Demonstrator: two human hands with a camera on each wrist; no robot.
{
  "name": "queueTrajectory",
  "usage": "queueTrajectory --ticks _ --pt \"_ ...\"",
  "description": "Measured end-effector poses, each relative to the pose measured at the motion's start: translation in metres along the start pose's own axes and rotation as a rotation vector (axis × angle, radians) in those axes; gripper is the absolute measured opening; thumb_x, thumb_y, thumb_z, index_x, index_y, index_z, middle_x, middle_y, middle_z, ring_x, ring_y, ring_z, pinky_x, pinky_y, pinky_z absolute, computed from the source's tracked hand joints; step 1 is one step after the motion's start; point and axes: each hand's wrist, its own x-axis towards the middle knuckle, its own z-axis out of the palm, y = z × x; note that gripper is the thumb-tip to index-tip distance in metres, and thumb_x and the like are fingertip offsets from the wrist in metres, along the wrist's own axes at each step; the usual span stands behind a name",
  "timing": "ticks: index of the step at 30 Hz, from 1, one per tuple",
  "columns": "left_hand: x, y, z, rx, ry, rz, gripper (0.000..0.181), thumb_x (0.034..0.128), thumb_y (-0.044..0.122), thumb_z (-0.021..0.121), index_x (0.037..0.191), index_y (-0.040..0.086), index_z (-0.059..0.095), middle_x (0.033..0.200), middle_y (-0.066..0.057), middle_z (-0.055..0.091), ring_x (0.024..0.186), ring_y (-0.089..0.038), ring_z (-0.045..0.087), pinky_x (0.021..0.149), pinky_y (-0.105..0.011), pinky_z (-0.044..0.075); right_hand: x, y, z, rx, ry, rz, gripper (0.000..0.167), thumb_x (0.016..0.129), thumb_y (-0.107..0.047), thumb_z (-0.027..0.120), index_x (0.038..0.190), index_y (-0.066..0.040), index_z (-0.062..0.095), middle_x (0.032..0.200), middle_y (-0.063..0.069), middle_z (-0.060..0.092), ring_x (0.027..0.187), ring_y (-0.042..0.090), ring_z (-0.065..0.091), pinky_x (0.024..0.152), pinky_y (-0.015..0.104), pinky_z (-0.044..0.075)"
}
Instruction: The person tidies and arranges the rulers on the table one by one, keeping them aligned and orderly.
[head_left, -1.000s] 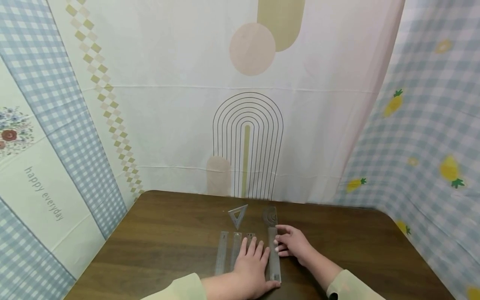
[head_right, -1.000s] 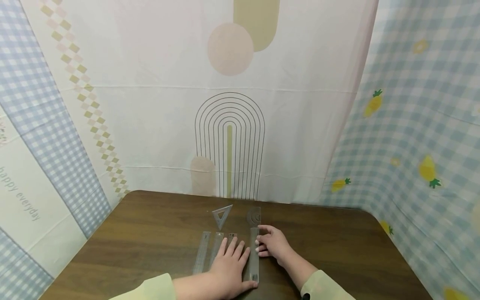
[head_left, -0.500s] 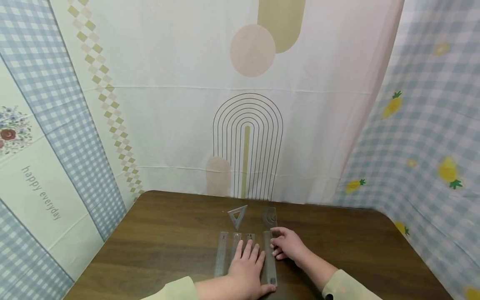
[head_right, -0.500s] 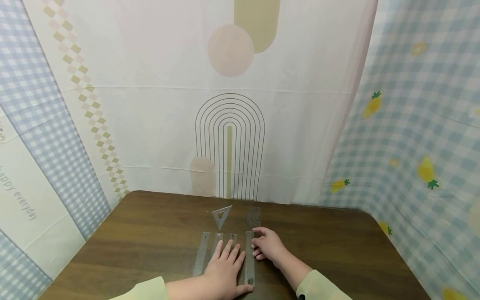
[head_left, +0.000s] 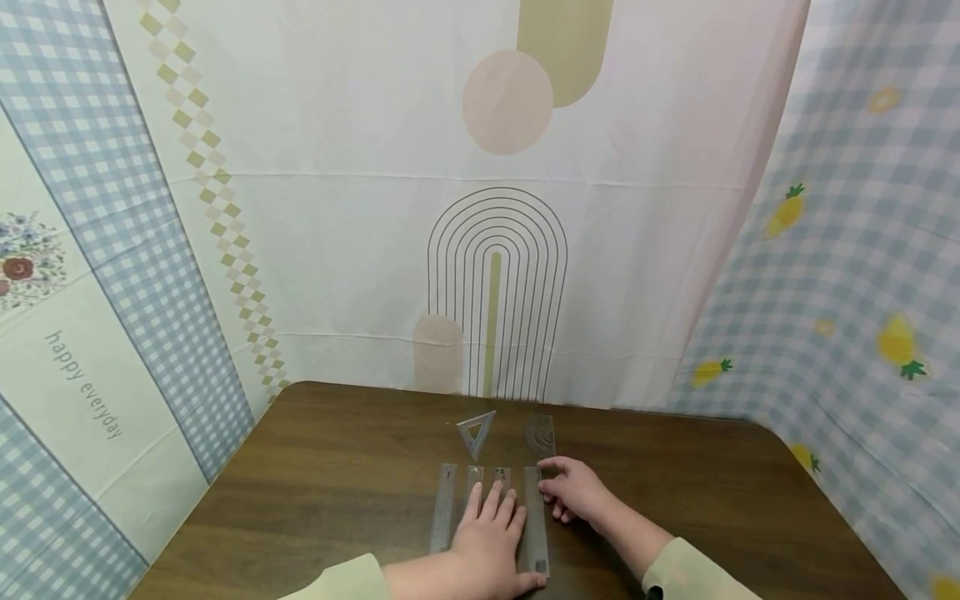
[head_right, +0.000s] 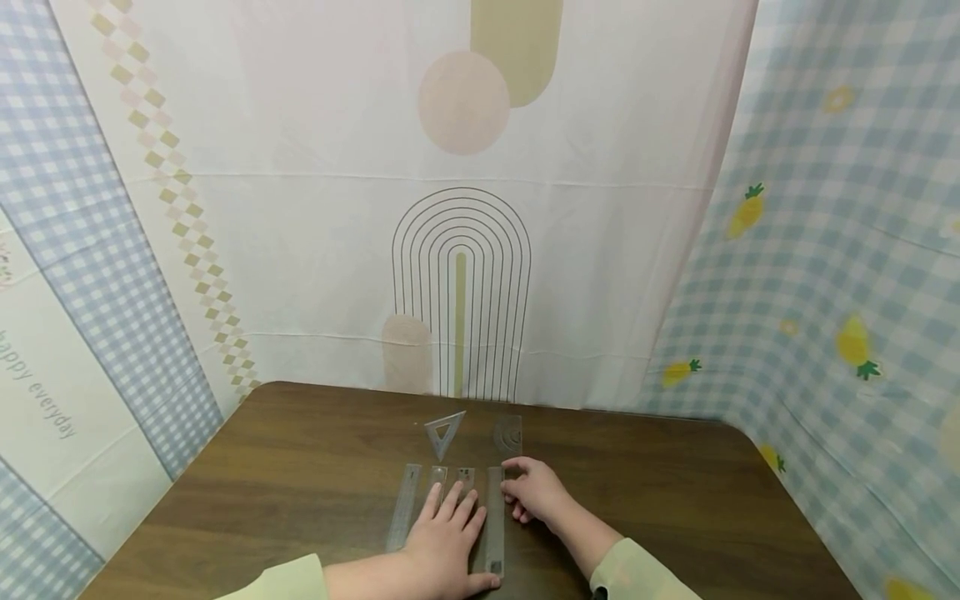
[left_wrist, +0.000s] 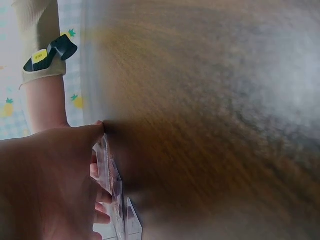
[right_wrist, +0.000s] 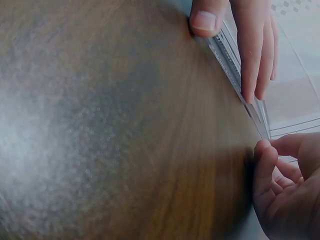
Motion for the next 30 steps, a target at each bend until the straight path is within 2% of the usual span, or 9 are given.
queueTrajectory --ticks 5,9,14,20,26,30 --pt "-0.002 -0.002 -0.003 -0.046 -0.022 0.024 0.095 0.0816 0.087 0.038 0.152 0.022 0.043 0.16 -0.002 0.033 0.15 -0.026 0.019 0.118 -0.053 0.014 -0.001 -0.001 -0.001 -0.071 -0.015 -0.021 0.04 0.093 -0.009 0.064 0.131 0.001 0.057 0.071 0.006 0.062 0.046 0.012 0.053 0.041 0.025 0.045" --pt "0.0 -0.004 0.003 -0.044 -0.011 0.039 0.095 0.082 0.087 0.035 0.152 0.023 0.042 0.16 -0.001 0.032 0.15 -0.026 0.02 0.118 -0.052 0.015 -0.001 -0.001 -0.001 -0.141 -0.011 -0.037 0.04 0.092 -0.011 0.066 0.13 0.0 0.059 0.068 0.004 0.062 0.044 0.011 0.052 0.039 0.024 0.041" --pt "0.0 -0.006 0.002 -0.04 -0.028 0.042 0.095 0.0812 0.088 0.034 0.153 0.027 0.041 0.16 0.001 0.031 0.15 -0.025 0.019 0.118 -0.052 0.014 0.0 0.001 0.0 -0.206 -0.015 -0.054 0.041 0.091 -0.013 0.068 0.129 -0.002 0.059 0.066 0.004 0.06 0.042 0.01 0.048 0.038 0.023 0.037" --pt "0.0 -0.01 0.003 -0.05 -0.032 0.058 0.095 0.0815 0.088 0.033 0.153 0.026 0.041 0.16 0.0 0.03 0.15 -0.026 0.018 0.118 -0.053 0.013 0.002 0.0 0.001 -0.265 -0.013 -0.05 0.04 0.091 -0.014 0.069 0.129 -0.003 0.06 0.064 0.003 0.059 0.041 0.011 0.048 0.038 0.023 0.037" --pt "0.002 -0.012 -0.003 -0.095 -0.077 0.058 0.094 0.0814 0.087 0.037 0.154 0.027 0.039 0.162 0.001 0.027 0.151 -0.025 0.016 0.119 -0.053 0.012 0.004 -0.001 0.0 -0.302 -0.019 -0.039 0.039 0.092 -0.017 0.069 0.129 -0.005 0.061 0.065 0.003 0.059 0.043 0.013 0.049 0.04 0.028 0.041" --pt "0.003 -0.013 -0.005 -0.105 -0.084 0.06 0.095 0.0812 0.087 0.038 0.154 0.027 0.038 0.162 0.001 0.026 0.151 -0.025 0.015 0.119 -0.053 0.011 0.004 -0.001 0.001 -0.315 -0.012 -0.044 0.039 0.092 -0.017 0.069 0.128 -0.006 0.062 0.064 0.003 0.059 0.042 0.013 0.049 0.039 0.03 0.042"
